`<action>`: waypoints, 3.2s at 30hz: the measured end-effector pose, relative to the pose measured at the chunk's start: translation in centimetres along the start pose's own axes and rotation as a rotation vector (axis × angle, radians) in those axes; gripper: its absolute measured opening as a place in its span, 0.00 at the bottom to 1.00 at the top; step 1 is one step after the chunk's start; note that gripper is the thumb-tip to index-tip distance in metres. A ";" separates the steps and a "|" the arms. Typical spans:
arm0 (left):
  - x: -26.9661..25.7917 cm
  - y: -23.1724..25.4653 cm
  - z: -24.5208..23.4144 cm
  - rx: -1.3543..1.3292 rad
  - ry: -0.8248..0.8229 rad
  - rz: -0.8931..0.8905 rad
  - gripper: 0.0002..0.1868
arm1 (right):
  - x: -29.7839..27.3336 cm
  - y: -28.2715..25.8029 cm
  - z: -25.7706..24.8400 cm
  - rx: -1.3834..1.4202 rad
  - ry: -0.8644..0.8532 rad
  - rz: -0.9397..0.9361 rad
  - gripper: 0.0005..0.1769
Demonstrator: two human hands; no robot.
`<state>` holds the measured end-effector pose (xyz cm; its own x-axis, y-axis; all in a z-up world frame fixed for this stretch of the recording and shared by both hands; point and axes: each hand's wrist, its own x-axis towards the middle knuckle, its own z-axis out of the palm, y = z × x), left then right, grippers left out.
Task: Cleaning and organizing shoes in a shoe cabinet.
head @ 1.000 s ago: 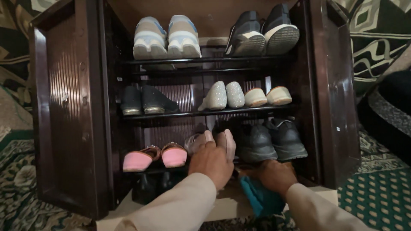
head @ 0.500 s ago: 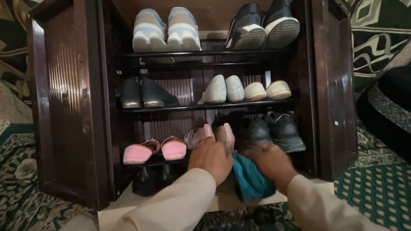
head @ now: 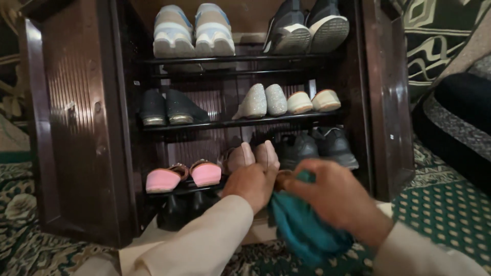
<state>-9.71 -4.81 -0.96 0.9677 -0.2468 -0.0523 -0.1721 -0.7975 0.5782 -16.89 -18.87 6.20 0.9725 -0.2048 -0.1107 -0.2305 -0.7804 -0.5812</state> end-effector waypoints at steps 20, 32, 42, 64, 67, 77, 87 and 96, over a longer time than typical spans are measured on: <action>0.3 4.9 0.2 -0.451 -0.118 0.132 0.23 | -7.2 6.5 6.1 0.060 0.499 -0.550 0.12; 1.7 0.4 6.8 -0.377 0.145 0.118 0.25 | -5.6 10.7 11.1 -0.066 0.325 -0.460 0.16; -2.1 2.1 5.0 -0.283 0.316 0.095 0.17 | -5.4 11.4 10.6 0.044 0.268 -0.337 0.20; 1.3 1.9 12.0 -1.763 -0.092 -0.639 0.18 | -2.0 11.7 4.0 0.119 -0.172 -0.491 0.17; 1.8 0.5 15.1 -1.933 0.028 -0.519 0.18 | -0.9 10.6 -0.2 0.158 -0.376 -0.142 0.16; -0.9 4.1 10.7 -1.877 0.059 -0.471 0.13 | 4.3 9.5 0.5 0.840 0.176 0.153 0.19; -1.4 3.8 11.8 -1.808 0.016 -0.287 0.12 | 6.1 8.6 1.0 0.321 0.227 -0.222 0.18; -1.7 5.0 10.6 -1.224 0.180 -0.350 0.13 | 5.8 8.8 2.7 0.073 0.139 -0.458 0.17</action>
<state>-14.15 -14.18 -6.63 0.9544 0.0263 -0.2973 0.2825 0.2417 0.9283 -13.16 -25.36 -1.77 0.9587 0.0700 0.2757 0.2286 -0.7664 -0.6004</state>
